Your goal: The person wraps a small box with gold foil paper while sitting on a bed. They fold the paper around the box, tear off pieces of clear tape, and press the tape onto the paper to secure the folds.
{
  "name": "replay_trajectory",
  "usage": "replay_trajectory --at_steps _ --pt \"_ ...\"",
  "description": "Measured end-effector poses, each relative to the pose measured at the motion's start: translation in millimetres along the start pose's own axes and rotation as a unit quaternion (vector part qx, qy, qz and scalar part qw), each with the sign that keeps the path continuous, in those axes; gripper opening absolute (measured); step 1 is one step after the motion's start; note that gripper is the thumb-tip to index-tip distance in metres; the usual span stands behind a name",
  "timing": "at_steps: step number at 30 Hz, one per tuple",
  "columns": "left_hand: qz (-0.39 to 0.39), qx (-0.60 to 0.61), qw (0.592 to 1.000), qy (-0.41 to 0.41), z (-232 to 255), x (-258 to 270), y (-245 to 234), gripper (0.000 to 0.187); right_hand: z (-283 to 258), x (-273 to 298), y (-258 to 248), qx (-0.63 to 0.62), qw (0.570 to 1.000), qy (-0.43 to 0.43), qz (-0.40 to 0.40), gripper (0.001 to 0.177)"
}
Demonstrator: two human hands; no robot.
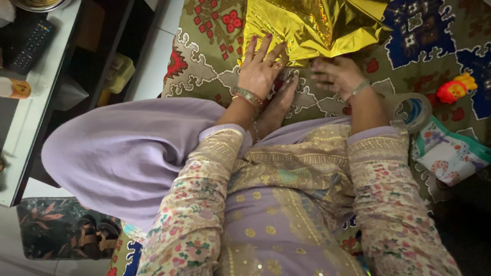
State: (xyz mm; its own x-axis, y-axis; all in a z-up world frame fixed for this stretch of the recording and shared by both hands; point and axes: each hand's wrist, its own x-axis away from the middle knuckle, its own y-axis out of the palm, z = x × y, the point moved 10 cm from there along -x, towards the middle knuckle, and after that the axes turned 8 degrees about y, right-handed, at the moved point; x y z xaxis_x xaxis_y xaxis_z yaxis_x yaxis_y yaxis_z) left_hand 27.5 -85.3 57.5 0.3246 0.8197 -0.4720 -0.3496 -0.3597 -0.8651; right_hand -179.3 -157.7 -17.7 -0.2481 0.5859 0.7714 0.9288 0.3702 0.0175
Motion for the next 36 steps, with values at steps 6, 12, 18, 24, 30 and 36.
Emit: replay_trajectory --at_steps 6,12,18,24,30,36 --pt "0.007 0.013 1.000 0.005 3 0 -5 0.015 16 -20 22 0.010 0.998 -0.027 -0.060 0.056" --pt "0.006 0.013 1.000 0.001 3 1 -3 0.016 16 -35 14 0.052 0.996 -0.066 -0.039 0.048" --pt "0.050 0.046 0.996 -0.064 -4 -5 -25 0.050 12 -29 19 0.009 0.995 -0.073 -0.060 0.051" --pt "0.064 0.066 0.987 -0.131 -18 -7 -51 0.068 -11 -16 5 0.120 0.982 -0.145 0.002 0.044" --pt "0.046 0.060 0.986 -0.150 -23 -10 -42 0.054 -34 6 -11 0.118 0.968 -0.205 0.085 0.058" --pt "0.182 0.166 0.930 -0.272 -68 17 -15 0.058 -76 68 16 0.207 0.844 -0.482 0.107 0.066"
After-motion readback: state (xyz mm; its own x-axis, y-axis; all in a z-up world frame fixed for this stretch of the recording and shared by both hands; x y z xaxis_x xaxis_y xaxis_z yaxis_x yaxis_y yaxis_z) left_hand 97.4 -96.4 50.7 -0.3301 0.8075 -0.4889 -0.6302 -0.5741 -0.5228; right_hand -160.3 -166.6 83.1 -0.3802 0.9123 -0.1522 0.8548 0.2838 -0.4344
